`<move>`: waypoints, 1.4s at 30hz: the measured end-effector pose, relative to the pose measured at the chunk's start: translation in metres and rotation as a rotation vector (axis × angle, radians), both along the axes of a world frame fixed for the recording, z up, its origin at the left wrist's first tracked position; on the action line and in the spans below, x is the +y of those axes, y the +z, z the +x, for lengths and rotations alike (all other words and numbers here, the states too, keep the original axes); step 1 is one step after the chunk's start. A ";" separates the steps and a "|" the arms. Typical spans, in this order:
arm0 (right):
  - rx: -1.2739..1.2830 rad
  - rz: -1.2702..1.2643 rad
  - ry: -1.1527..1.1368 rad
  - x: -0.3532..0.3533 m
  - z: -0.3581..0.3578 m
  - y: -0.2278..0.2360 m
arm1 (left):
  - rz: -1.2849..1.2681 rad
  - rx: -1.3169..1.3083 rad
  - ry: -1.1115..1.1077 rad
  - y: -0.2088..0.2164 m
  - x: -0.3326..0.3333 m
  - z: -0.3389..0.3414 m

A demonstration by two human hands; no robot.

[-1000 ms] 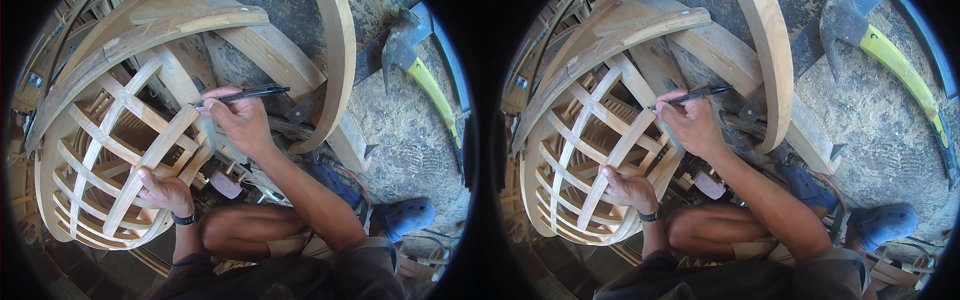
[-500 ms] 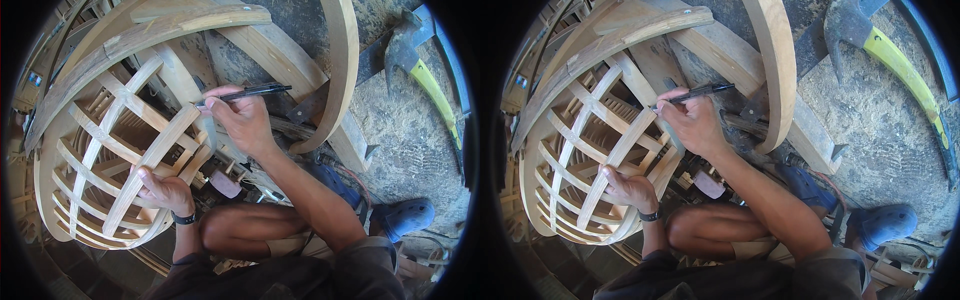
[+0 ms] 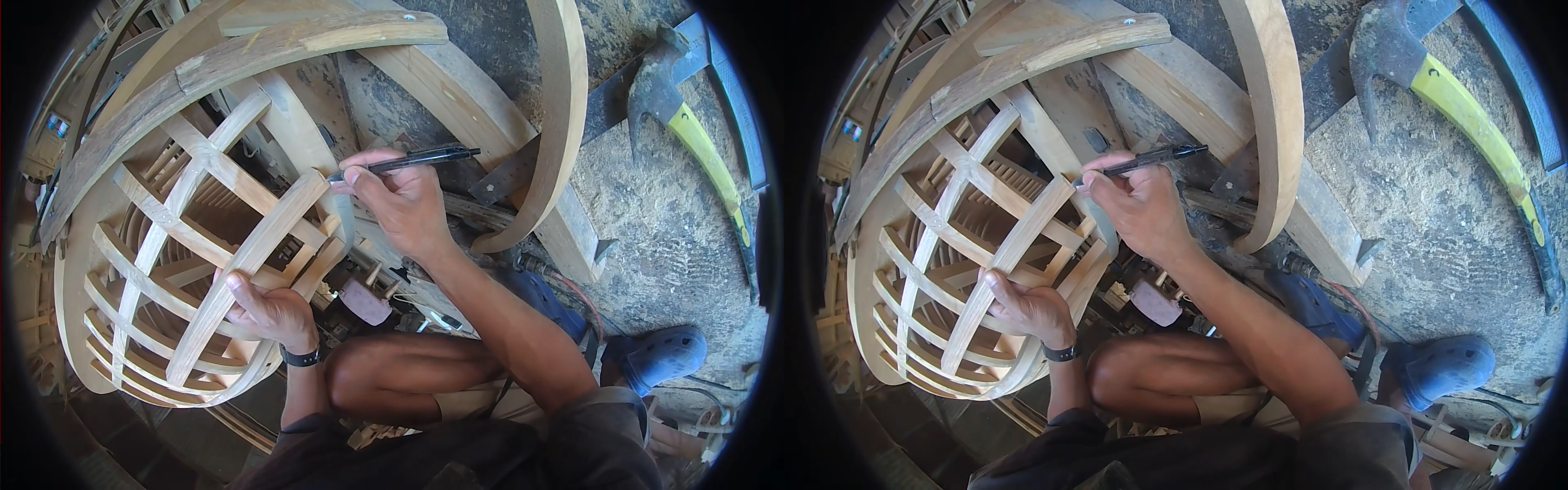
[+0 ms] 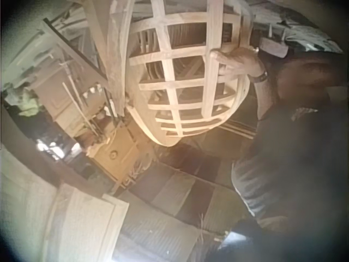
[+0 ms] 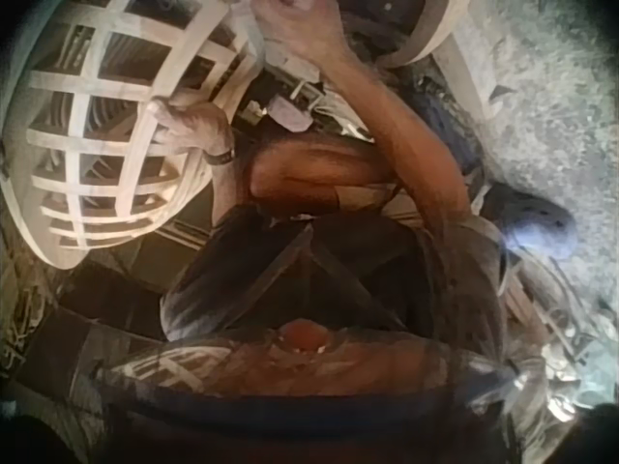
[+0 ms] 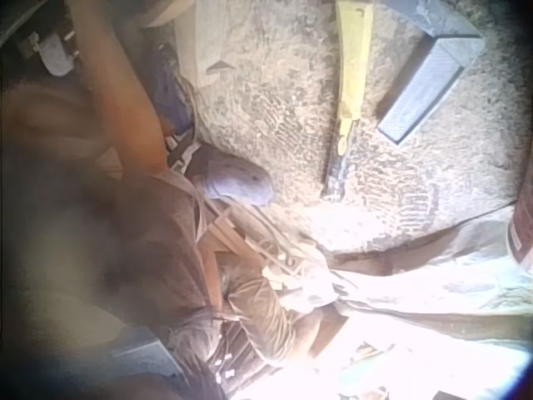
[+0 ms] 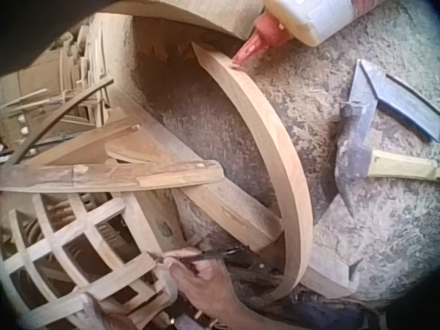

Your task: The person constructs a wooden lattice structure, marking a wooden strip with a pen, cutting it to length using a miter saw, and then sanding the cut piece with a handheld power sander.

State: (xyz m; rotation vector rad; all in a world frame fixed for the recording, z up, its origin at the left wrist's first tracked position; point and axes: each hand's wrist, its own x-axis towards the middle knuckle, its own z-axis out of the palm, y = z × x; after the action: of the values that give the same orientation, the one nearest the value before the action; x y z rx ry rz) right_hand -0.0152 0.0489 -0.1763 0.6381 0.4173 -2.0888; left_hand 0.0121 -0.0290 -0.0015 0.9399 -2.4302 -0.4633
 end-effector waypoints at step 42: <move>0.072 -0.005 0.062 0.005 -0.003 -0.003 | 0.009 -0.021 0.016 0.001 0.000 0.004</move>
State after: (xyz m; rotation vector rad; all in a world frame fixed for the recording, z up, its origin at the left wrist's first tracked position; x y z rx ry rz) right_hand -0.0178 0.0540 -0.1789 0.5415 0.4674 -2.0575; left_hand 0.0158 -0.0290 -0.0003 0.9722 -2.4391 -0.4616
